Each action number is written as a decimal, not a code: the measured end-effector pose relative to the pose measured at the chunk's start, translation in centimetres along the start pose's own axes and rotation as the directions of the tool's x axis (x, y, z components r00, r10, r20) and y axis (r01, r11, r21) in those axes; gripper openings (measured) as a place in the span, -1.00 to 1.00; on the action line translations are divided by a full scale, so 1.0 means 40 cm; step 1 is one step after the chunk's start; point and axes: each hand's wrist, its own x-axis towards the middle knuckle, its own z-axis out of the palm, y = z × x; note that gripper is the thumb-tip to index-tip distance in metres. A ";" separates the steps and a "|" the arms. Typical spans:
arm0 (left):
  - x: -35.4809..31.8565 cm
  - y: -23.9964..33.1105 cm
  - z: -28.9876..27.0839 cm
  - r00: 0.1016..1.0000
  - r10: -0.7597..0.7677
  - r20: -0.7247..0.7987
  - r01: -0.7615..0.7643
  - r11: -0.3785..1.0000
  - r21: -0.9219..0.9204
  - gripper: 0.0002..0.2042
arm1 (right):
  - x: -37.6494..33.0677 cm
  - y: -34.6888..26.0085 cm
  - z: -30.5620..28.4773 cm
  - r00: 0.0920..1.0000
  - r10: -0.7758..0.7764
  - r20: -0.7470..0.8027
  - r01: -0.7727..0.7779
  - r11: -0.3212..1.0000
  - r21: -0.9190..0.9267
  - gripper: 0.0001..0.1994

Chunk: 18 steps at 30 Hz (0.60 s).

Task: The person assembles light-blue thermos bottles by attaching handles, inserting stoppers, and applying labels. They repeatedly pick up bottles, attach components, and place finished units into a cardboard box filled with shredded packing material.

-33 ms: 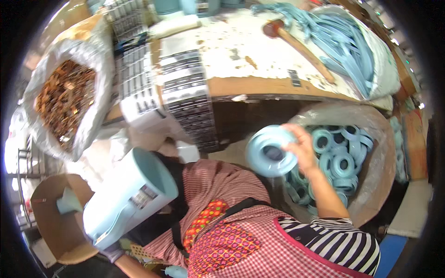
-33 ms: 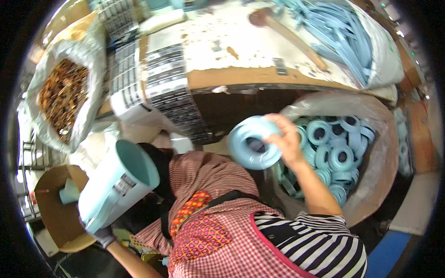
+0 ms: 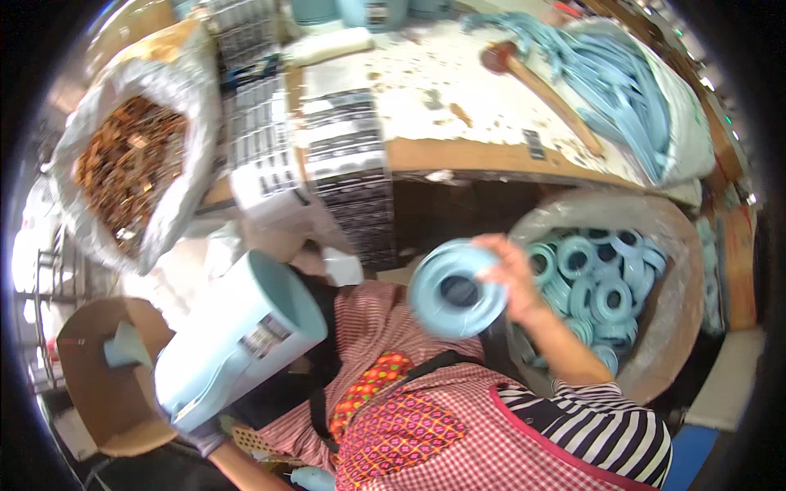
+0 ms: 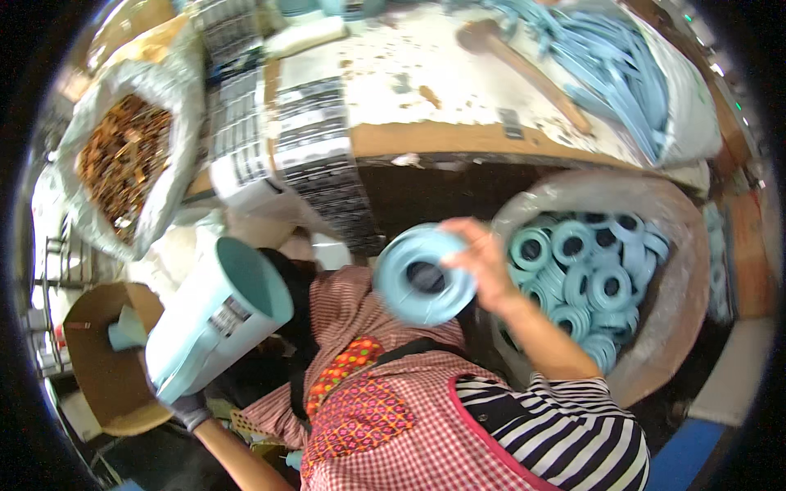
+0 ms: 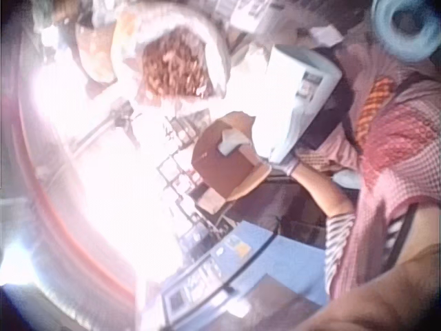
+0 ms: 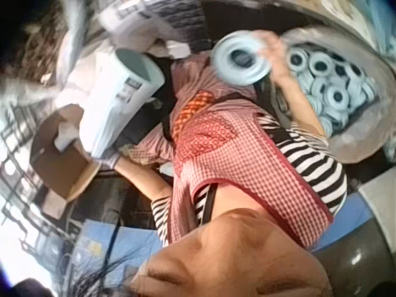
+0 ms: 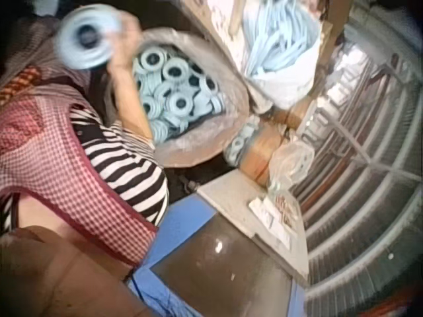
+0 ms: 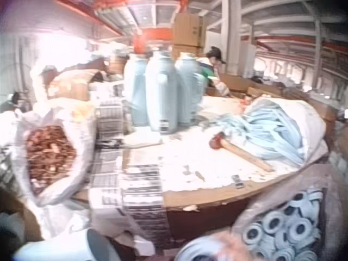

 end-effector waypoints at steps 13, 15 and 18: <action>-0.256 0.134 -0.061 0.921 -0.388 -0.024 0.256 0.651 -0.715 -0.59 | 0.009 0.073 0.369 0.544 -0.559 0.626 0.823 0.500 -0.269 -0.55; -0.288 0.132 -0.063 0.897 -0.442 -0.024 0.291 0.629 -0.721 -0.53 | 0.025 0.013 0.486 0.685 -0.573 0.451 0.688 0.712 -0.141 -0.57; -0.281 0.176 -0.023 0.829 -0.548 0.108 0.320 0.308 -0.896 -0.46 | 0.027 -0.068 0.566 0.420 -0.797 0.434 0.879 0.477 0.025 -0.55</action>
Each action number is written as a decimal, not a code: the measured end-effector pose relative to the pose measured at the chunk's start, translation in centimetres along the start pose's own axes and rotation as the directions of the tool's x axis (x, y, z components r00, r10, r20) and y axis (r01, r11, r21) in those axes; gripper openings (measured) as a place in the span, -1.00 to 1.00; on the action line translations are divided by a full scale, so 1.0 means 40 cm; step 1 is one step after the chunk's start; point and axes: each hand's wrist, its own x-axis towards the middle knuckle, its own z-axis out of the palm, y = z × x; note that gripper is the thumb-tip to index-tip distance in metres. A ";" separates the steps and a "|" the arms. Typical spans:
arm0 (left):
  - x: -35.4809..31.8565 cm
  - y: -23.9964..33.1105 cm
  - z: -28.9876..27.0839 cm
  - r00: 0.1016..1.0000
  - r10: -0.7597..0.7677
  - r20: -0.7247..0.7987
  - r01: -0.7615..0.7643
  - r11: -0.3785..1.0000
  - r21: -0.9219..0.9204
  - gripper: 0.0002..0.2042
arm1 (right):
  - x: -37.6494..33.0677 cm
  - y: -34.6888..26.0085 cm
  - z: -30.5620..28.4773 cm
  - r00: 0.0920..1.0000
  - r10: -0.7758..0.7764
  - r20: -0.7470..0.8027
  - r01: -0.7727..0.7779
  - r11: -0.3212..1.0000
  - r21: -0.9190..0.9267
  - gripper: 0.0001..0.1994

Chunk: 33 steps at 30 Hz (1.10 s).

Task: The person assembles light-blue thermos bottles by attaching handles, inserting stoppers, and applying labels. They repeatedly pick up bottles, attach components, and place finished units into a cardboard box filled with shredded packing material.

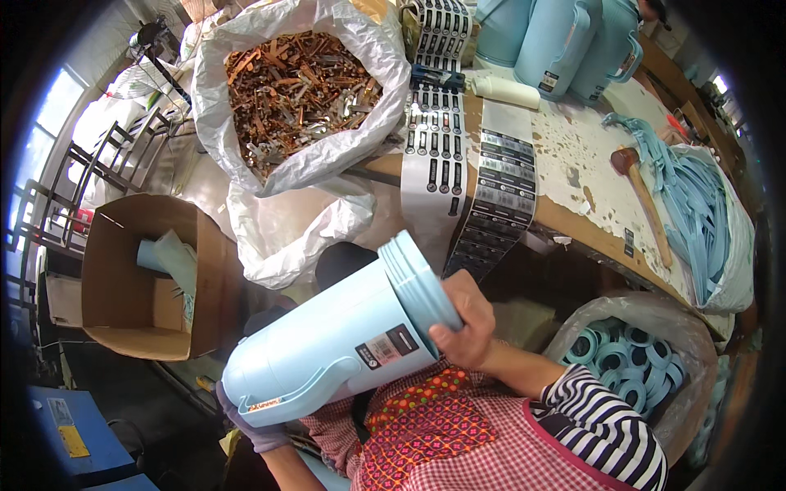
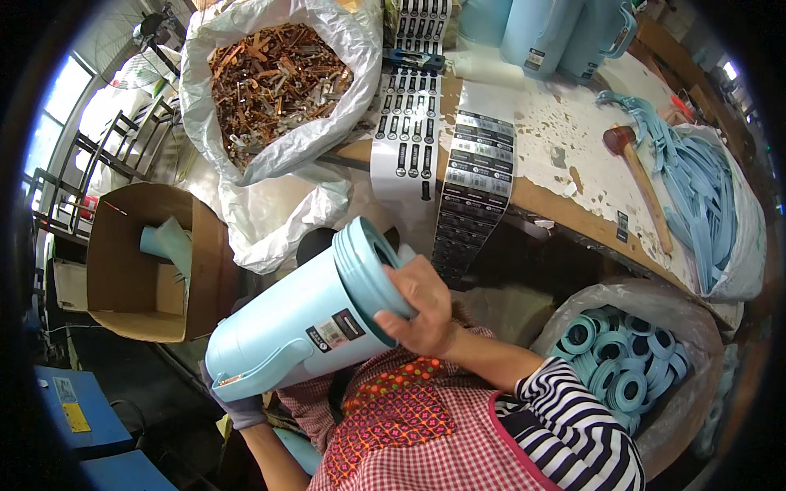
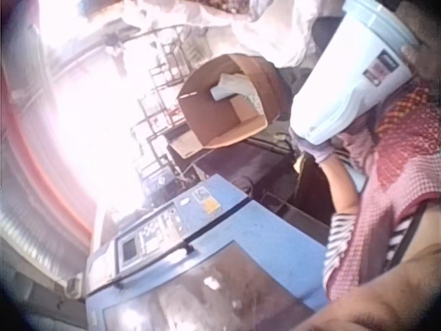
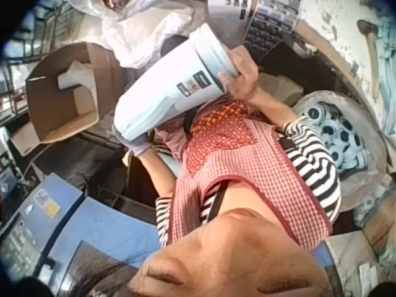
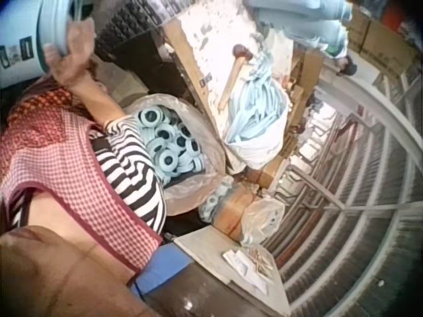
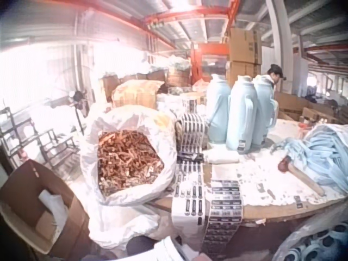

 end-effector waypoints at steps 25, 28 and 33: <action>0.057 0.133 0.088 0.654 0.375 0.657 -0.160 -0.780 0.605 -0.60 | 0.042 -0.013 0.065 0.921 0.269 -0.281 -0.216 0.954 0.207 -0.78; 0.032 0.101 0.286 0.408 0.540 0.736 -0.656 -0.388 0.648 -0.61 | -0.021 0.153 0.076 0.306 0.740 0.598 -0.901 0.021 0.434 -0.77; -0.081 0.121 0.491 0.247 0.539 0.805 -0.968 0.096 0.233 -0.63 | -0.037 0.225 0.044 0.453 0.483 0.749 -0.707 0.706 -0.027 -0.66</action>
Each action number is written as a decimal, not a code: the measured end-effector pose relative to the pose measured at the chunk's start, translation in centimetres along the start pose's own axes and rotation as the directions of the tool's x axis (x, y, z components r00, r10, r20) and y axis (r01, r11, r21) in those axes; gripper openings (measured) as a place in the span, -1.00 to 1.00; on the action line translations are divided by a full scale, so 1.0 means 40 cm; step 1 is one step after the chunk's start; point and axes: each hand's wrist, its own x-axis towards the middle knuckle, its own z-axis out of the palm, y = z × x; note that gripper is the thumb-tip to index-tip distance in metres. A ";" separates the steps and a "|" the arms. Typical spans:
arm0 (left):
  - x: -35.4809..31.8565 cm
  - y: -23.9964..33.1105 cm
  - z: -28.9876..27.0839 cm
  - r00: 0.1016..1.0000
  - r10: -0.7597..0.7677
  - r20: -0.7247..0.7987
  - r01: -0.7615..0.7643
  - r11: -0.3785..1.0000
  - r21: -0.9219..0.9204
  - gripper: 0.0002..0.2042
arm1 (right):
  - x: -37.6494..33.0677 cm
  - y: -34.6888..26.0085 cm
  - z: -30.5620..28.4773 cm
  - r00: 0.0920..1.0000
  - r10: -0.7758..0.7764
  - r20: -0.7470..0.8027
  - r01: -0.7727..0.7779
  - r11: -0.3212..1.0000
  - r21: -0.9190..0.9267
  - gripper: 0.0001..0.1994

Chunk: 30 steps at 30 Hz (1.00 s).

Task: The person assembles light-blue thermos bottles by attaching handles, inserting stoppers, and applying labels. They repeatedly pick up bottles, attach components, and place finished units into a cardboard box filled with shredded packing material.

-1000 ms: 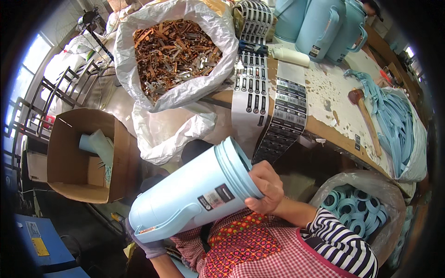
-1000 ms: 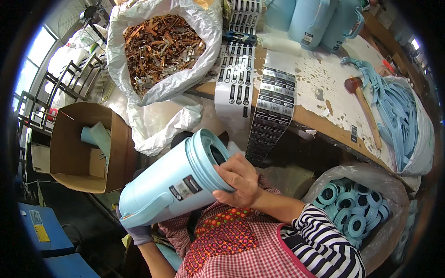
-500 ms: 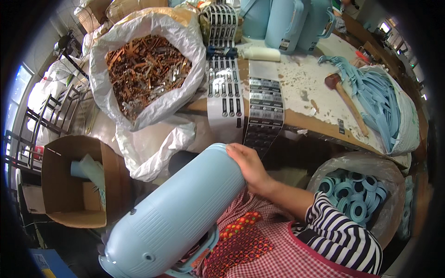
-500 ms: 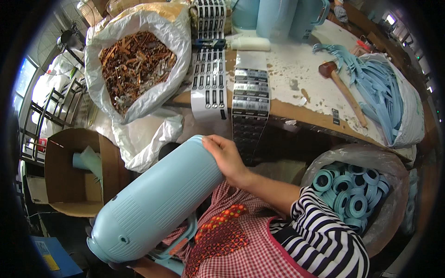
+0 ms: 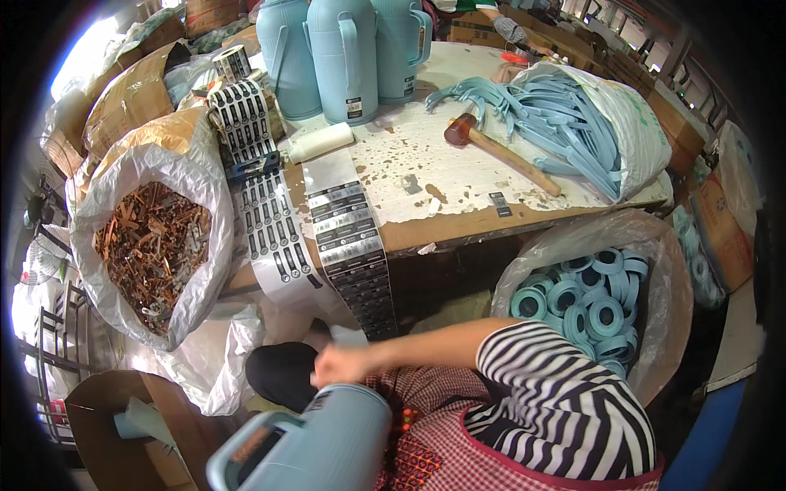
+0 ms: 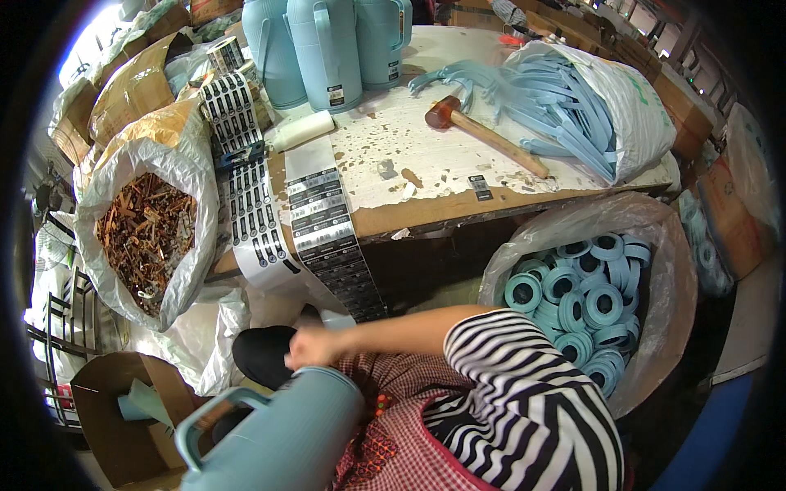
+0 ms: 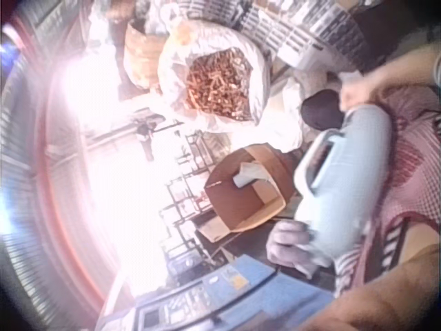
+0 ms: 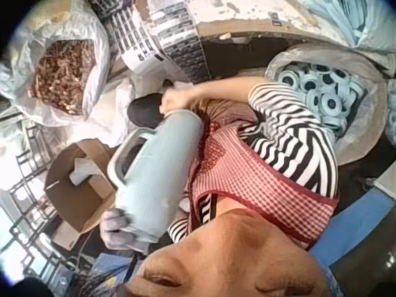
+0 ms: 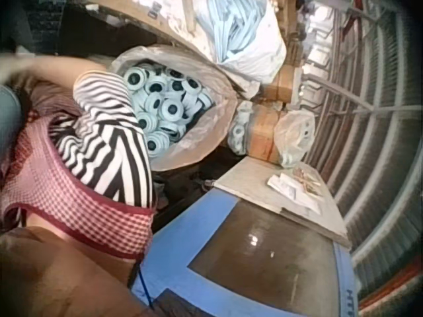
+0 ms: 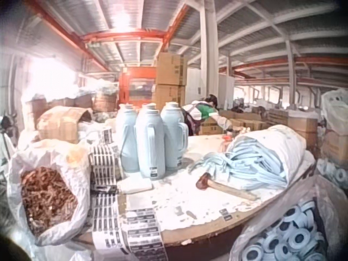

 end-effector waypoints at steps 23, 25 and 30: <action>0.074 -0.086 -0.008 0.785 -0.431 0.445 0.502 0.864 -0.049 -0.58 | -0.540 -0.186 -0.814 0.062 0.171 -0.983 0.514 0.839 0.178 -0.85; 0.168 -0.093 0.021 0.707 -0.562 0.430 0.487 0.827 0.281 -0.61 | -0.355 -0.239 -0.603 0.283 -0.053 -0.958 0.586 0.800 0.129 -0.83; 0.191 -0.192 0.126 0.618 -0.683 0.390 0.652 0.722 0.230 -0.44 | 0.000 -0.407 -0.055 0.817 -0.268 -0.510 0.558 0.589 0.585 -0.84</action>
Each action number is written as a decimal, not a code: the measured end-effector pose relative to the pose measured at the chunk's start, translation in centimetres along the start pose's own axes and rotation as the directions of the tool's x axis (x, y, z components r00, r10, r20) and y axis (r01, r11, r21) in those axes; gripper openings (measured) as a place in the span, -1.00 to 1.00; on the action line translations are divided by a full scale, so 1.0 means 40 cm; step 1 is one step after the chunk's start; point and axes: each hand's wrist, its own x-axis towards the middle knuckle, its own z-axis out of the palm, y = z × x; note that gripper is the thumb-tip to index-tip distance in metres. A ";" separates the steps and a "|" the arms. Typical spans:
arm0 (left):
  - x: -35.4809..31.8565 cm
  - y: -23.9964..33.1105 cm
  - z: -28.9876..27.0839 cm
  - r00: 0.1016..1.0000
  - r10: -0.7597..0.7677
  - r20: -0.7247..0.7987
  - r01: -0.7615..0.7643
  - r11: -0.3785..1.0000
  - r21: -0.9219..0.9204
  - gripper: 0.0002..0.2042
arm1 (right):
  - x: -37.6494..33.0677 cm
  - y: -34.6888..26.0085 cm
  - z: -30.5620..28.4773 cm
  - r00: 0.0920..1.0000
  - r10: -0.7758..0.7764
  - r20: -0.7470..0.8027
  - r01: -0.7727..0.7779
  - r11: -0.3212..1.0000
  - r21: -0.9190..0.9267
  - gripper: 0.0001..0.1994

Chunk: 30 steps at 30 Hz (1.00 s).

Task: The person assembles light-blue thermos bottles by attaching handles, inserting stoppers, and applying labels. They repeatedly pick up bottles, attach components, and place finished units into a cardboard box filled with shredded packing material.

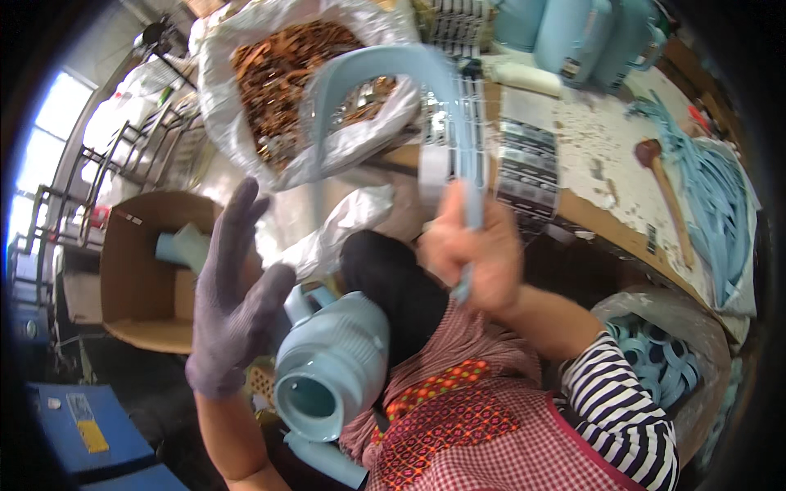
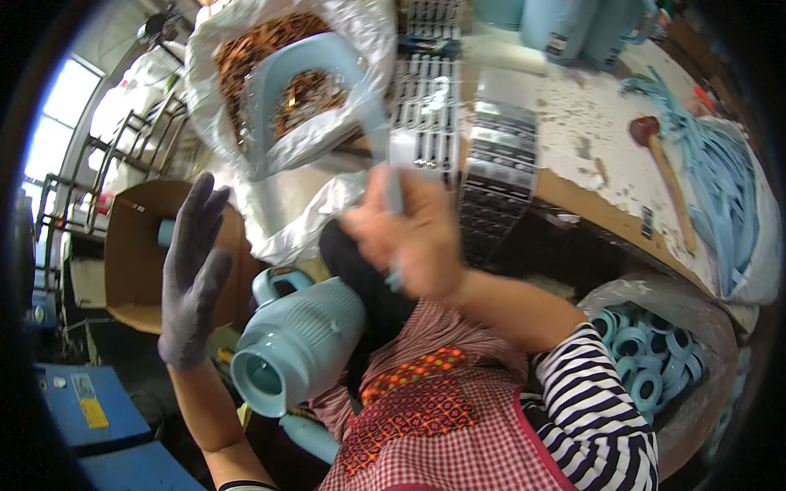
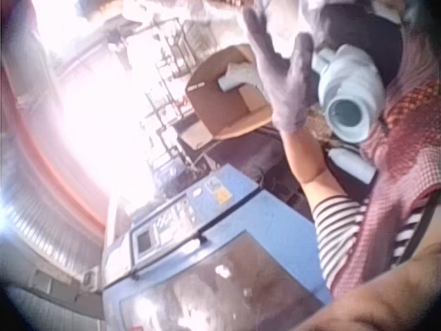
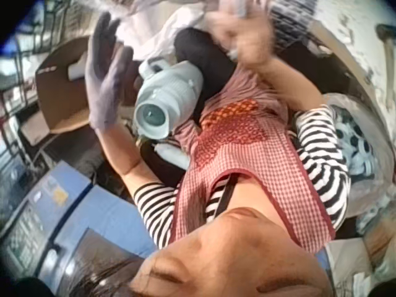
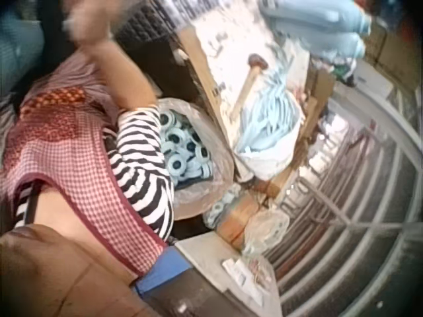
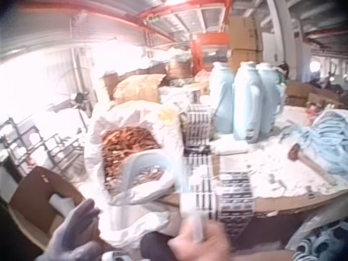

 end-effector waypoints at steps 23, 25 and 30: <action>-0.255 -0.234 0.041 0.900 -0.378 -0.218 0.165 0.758 -0.631 -0.73 | -0.010 0.233 0.086 0.853 0.423 0.306 -0.383 0.905 -0.185 -0.79; -0.277 -0.271 0.073 0.896 -0.344 -0.280 0.046 0.699 -0.713 -0.74 | -0.024 0.244 0.100 0.803 0.527 0.278 -0.509 0.849 -0.140 -0.82; -0.232 -0.168 0.107 0.682 -0.716 -0.149 0.379 0.520 -0.765 -0.84 | -0.062 0.264 0.078 0.788 0.616 0.022 -0.616 0.787 0.023 -0.68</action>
